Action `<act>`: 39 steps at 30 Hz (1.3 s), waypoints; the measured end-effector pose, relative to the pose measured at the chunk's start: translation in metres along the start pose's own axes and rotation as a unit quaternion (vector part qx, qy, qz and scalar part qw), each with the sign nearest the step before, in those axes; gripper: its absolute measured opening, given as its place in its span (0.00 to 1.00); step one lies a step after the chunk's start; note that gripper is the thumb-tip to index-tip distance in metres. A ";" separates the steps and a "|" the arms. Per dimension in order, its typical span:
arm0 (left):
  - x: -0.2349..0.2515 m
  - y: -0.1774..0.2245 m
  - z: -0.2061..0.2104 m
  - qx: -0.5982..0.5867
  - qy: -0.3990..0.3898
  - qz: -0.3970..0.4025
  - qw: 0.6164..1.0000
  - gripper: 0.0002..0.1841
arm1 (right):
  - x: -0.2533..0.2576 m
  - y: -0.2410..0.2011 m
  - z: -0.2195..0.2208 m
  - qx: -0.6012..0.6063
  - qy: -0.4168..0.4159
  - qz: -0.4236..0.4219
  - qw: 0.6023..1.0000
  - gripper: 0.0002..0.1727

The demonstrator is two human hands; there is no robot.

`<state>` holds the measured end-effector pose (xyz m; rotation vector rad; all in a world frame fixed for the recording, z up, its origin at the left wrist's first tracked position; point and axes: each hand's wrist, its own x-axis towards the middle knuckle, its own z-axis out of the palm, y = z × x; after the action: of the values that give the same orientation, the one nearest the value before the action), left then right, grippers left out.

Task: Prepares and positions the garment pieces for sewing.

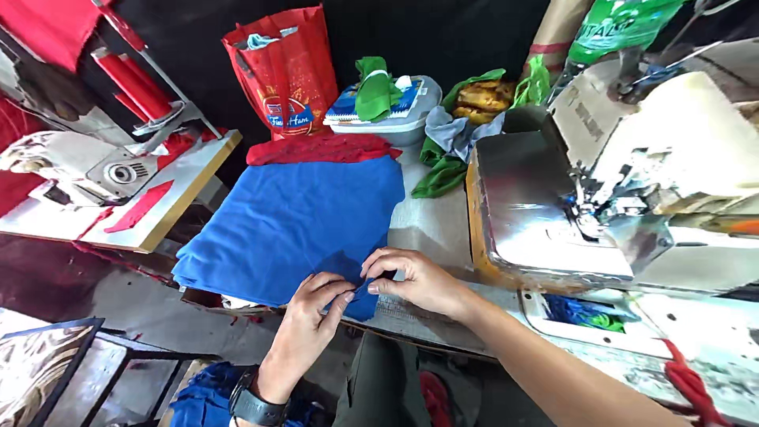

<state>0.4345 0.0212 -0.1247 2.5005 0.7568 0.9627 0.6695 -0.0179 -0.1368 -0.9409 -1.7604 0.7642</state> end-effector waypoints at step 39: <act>0.050 -0.145 -0.147 0.308 -0.090 -0.038 0.946 0.18 | 0.108 -0.073 -0.035 -0.179 -0.138 0.147 0.963 0.12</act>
<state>0.3119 0.1856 -0.0678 2.9918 1.2342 0.5042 0.6576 0.0409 -0.0160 -1.4187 -2.0748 0.8077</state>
